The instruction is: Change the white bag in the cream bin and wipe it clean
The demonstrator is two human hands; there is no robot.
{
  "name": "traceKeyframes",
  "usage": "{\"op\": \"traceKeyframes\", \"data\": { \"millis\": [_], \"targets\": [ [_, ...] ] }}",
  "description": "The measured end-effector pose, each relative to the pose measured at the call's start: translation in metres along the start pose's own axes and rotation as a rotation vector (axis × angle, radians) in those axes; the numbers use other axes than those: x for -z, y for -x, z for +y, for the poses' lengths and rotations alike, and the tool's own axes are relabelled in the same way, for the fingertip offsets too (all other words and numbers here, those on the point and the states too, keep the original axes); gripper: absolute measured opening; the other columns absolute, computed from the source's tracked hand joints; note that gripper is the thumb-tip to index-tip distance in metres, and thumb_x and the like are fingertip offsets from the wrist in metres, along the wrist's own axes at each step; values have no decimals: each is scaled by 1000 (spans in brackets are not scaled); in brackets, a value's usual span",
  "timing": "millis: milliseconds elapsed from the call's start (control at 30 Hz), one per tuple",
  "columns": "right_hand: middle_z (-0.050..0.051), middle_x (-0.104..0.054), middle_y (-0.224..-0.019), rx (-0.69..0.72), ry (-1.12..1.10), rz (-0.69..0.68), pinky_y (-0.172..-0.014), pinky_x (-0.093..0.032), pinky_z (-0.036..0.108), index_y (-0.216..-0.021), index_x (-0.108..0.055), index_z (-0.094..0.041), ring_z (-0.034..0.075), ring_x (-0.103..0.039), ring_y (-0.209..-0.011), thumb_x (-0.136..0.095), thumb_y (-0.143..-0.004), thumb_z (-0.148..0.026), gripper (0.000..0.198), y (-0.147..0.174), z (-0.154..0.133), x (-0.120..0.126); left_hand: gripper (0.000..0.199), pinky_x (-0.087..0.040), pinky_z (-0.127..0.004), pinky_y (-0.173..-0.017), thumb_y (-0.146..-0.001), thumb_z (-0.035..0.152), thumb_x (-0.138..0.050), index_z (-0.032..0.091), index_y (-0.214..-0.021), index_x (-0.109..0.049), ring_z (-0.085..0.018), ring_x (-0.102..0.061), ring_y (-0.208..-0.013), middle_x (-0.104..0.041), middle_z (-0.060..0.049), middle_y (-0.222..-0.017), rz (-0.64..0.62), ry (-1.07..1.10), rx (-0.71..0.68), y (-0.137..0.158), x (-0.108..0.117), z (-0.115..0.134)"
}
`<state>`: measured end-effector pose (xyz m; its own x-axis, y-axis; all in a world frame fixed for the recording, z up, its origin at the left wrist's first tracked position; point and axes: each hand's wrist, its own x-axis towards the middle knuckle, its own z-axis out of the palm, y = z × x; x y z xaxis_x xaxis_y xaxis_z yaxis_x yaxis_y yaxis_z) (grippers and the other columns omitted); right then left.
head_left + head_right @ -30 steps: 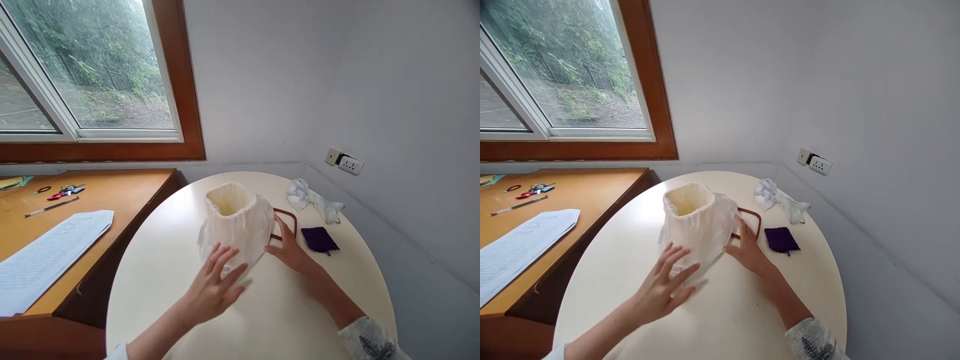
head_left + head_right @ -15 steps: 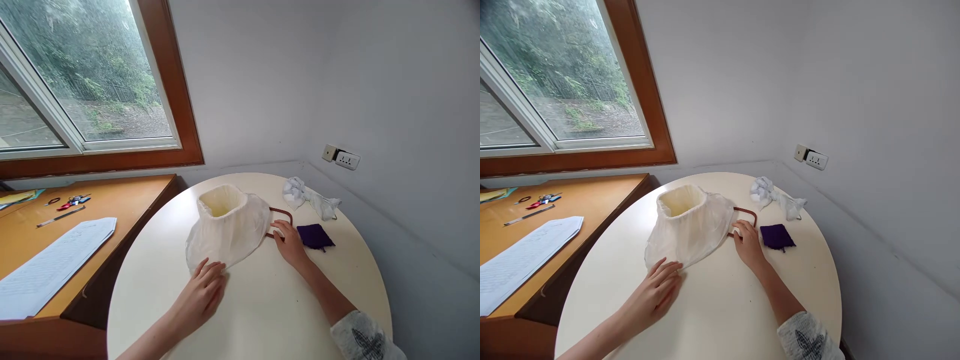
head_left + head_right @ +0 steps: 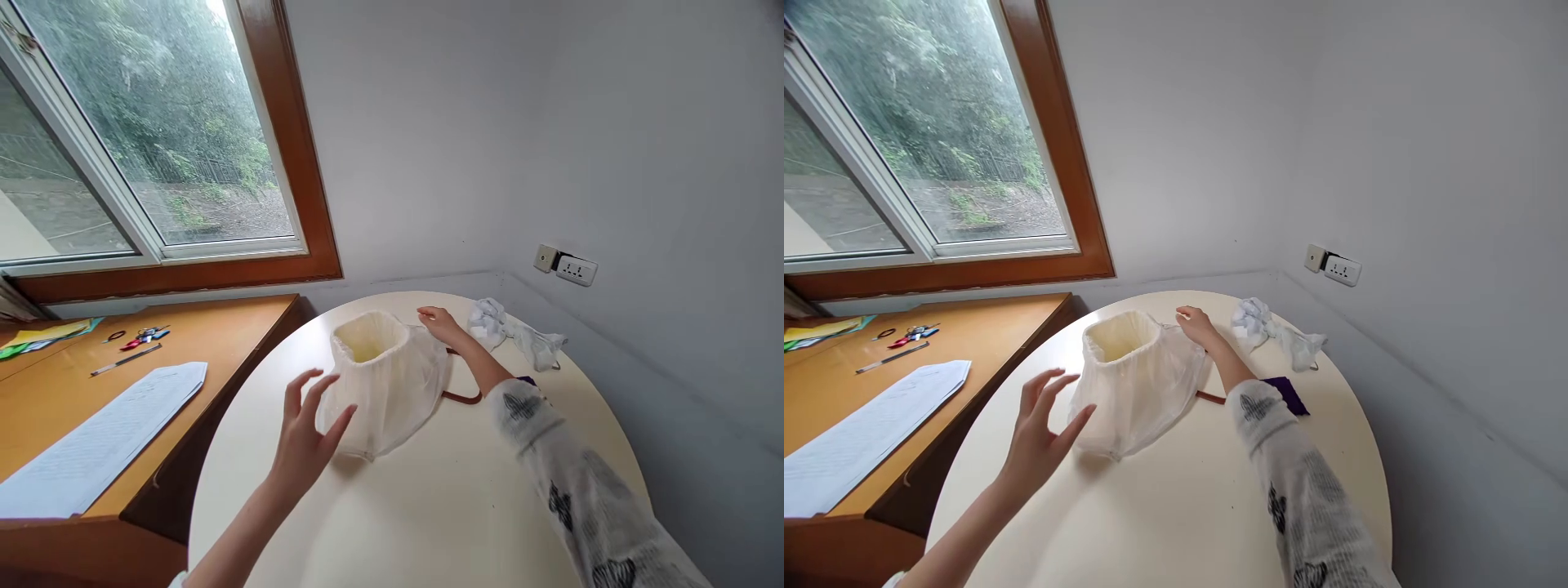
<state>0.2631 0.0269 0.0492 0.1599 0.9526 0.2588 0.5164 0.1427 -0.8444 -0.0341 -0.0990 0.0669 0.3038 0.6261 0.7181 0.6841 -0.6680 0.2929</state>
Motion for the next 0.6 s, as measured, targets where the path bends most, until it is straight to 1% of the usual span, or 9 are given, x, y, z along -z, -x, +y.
{"op": "traceKeyframes", "data": {
  "millis": [100,167,233,267,300,367,433,533,600],
  "targets": [
    [9,-62,-115,-39,23,-154,-84,-44,29,-108,-62,-19,20,-58,-101,-68,-66,-29,43,-20,-2,-11,41,-38,-50,-99,-81,33,-58,26,-119,-46,-28,-35,-125,-35,-10,-132,-71,-43,-2,-29,-1,6],
    [7,-67,-102,-69,42,-217,-76,-45,26,-96,-67,-18,19,-61,-90,-72,-62,-25,36,-23,0,-17,35,-31,-54,-103,-83,35,-54,25,-117,-48,-28,-31,-129,-34,-10,-135,-136,-70,-68,-42,-7,5],
    [4,-68,-87,-103,63,-249,-70,-45,25,-84,-67,-16,17,-61,-79,-71,-66,-26,21,-20,5,-22,24,-24,-56,-106,-86,34,-51,23,-107,-54,-28,-32,-129,-38,-10,-134,-185,-94,-139,-48,-13,1],
    [2,-67,-82,-123,74,-255,-67,-46,25,-81,-66,-15,15,-61,-75,-68,-70,-28,17,-18,9,-23,20,-23,-56,-106,-86,33,-49,22,-101,-56,-28,-34,-128,-40,-9,-133,-201,-106,-167,-49,-16,-2],
    [1,-65,-79,-145,85,-258,-65,-46,25,-80,-64,-14,14,-60,-71,-64,-75,-31,18,-15,12,-24,17,-23,-57,-106,-87,33,-49,21,-95,-58,-28,-36,-127,-42,-9,-131,-206,-118,-186,-50,-18,-6],
    [0,-62,-76,-192,102,-257,-60,-47,26,-82,-61,-12,11,-58,-65,-55,-83,-36,25,-9,20,-21,15,-24,-56,-106,-87,32,-48,21,-89,-59,-27,-39,-124,-45,-9,-128,-202,-149,-218,-51,-18,-14],
    [-1,-60,-72,-236,111,-262,-56,-46,24,-81,-59,-11,10,-56,-60,-53,-85,-37,27,-3,26,-13,14,-24,-56,-106,-86,31,-49,21,-88,-58,-26,-41,-122,-46,-8,-127,-198,-183,-234,-52,-12,-23],
    [0,-61,-63,-264,107,-304,-53,-42,23,-73,-63,-10,10,-54,-55,-61,-77,-32,22,5,31,3,16,-23,-55,-106,-86,35,-50,21,-89,-57,-26,-42,-121,-45,-7,-128,-236,-214,-230,-55,0,-36],
    [3,-65,-67,-250,98,-342,-55,-43,23,-77,-67,-10,13,-56,-58,-67,-70,-26,17,8,30,12,19,-28,-56,-104,-85,39,-49,22,-92,-57,-27,-40,-122,-41,-7,-131,-299,-222,-207,-57,7,-45]
  ]
}}
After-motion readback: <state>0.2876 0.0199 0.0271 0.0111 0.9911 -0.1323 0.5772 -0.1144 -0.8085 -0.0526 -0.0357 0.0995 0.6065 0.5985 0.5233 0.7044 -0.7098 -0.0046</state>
